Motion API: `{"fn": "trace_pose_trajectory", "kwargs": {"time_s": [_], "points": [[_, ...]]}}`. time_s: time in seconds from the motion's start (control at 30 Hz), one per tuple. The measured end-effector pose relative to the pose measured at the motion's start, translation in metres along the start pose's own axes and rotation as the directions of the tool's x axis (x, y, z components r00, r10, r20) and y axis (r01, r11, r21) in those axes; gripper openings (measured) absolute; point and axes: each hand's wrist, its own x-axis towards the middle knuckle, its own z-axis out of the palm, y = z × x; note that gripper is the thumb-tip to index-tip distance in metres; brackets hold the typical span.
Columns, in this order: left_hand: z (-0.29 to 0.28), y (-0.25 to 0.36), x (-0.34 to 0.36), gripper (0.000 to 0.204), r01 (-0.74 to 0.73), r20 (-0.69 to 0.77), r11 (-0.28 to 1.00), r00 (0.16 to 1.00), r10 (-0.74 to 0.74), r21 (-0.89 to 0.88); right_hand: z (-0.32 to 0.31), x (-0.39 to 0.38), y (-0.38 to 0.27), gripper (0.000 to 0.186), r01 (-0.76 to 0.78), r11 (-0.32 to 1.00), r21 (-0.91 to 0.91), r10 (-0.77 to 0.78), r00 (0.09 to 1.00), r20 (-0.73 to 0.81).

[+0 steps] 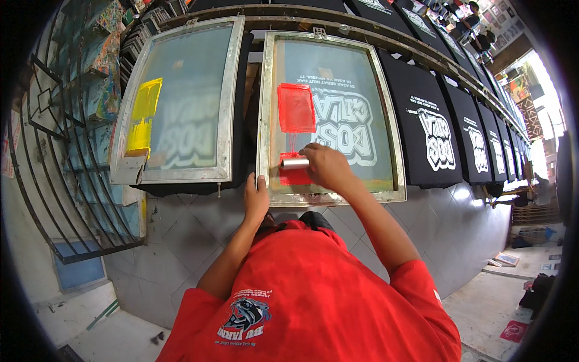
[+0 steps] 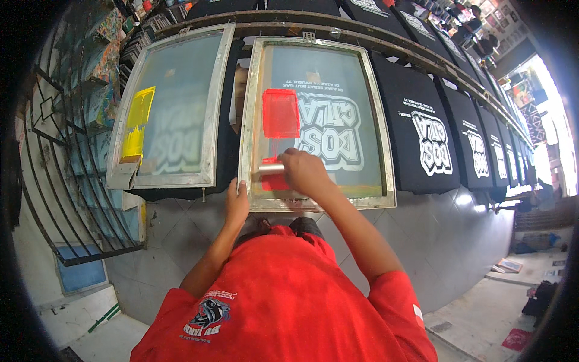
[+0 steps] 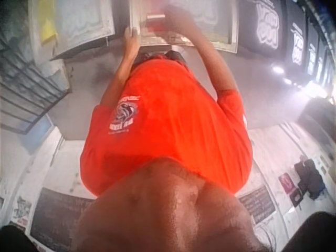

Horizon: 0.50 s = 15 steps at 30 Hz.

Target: The person performs screen printing by applying yellow and then red ink onto black t-shirts using a squeegee and large screens.

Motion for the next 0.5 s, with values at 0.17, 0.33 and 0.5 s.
{"fn": "trace_pose_trajectory", "kwargs": {"time_s": [0.17, 0.33, 0.5], "points": [[-0.001, -0.017, 0.003, 0.038, -0.003, -0.012, 0.999, 1.000, 0.003, -0.037, -0.023, 0.031, -0.009, 0.025, -0.035, 0.998, -0.043, 0.043, 0.983, 0.176], [-0.002, -0.007, 0.001, 0.037, 0.011, -0.003, 0.999, 1.000, -0.011, -0.035, -0.011, 0.027, -0.009, 0.024, -0.050, 0.998, -0.033, 0.051, 0.998, 0.025], [0.002, -0.019, 0.003, 0.038, -0.007, -0.035, 1.000, 0.999, 0.006, -0.025, 0.030, -0.006, -0.011, 0.023, 0.028, 0.995, -0.095, -0.039, 0.991, -0.125]]}}
